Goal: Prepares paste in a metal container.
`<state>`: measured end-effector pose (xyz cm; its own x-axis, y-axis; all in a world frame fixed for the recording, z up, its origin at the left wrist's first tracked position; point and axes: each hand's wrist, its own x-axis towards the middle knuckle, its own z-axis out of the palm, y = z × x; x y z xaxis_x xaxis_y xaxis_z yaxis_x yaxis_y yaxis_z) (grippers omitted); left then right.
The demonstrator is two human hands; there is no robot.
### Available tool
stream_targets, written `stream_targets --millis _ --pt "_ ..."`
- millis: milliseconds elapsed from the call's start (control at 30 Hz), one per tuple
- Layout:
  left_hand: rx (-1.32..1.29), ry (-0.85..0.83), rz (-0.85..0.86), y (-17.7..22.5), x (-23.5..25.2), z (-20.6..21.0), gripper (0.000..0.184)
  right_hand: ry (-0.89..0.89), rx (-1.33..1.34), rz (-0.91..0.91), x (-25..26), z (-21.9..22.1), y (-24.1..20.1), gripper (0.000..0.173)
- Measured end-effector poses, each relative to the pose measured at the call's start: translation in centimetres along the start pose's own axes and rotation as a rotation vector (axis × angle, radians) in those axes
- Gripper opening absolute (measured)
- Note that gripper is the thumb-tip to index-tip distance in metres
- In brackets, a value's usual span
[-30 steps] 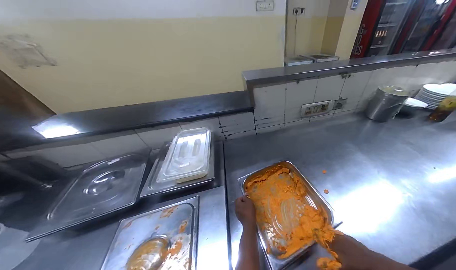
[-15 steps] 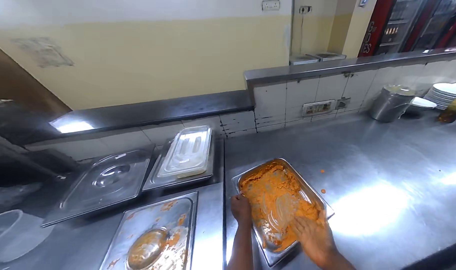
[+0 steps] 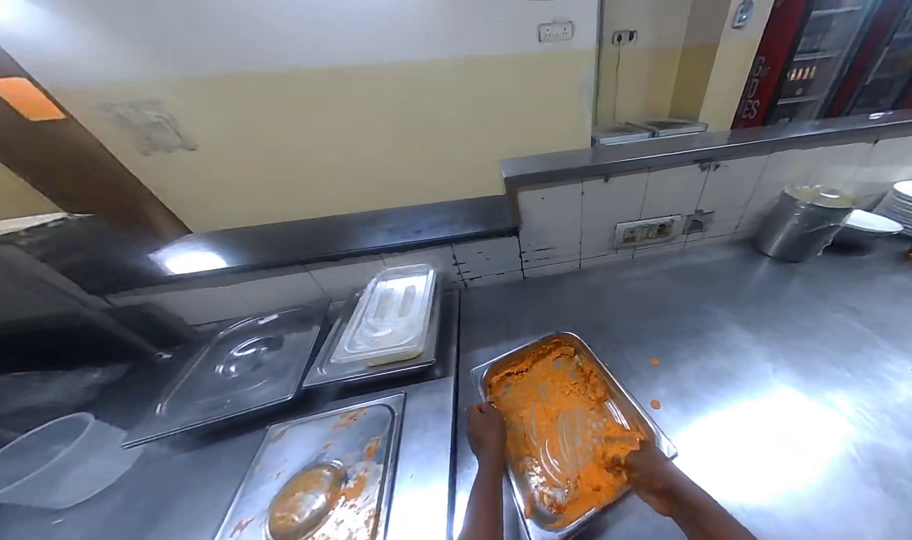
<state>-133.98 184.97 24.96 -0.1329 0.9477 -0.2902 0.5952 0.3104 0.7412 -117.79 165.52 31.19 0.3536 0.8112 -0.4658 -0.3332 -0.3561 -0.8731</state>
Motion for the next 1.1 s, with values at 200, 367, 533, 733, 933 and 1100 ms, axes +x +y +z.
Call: stream_targets --millis 200,367,533,733,933,1100 --pt "0.018 -0.011 -0.028 0.1 0.2 0.2 0.041 0.058 0.360 -0.223 3.4 0.1 1.1 0.027" --pt "0.037 -0.001 -0.026 0.2 0.1 0.2 0.041 0.096 0.441 -0.262 5.4 0.6 1.0 0.025" --pt "0.033 -0.002 -0.020 0.2 -0.2 0.1 0.042 0.073 0.010 -0.194 4.3 0.2 -0.3 0.023" --pt "0.002 -0.001 0.007 -0.1 0.1 0.1 0.041 0.034 -0.976 -0.273 2.2 -1.1 -0.4 0.048" --pt "-0.007 -0.015 0.008 -0.3 0.2 0.2 0.042 -0.224 -1.375 -0.166 3.2 1.7 2.1 0.062" --pt "-0.050 0.004 -0.025 0.0 0.2 0.2 0.040 -0.372 -1.540 -0.194 1.6 1.0 3.9 0.072"
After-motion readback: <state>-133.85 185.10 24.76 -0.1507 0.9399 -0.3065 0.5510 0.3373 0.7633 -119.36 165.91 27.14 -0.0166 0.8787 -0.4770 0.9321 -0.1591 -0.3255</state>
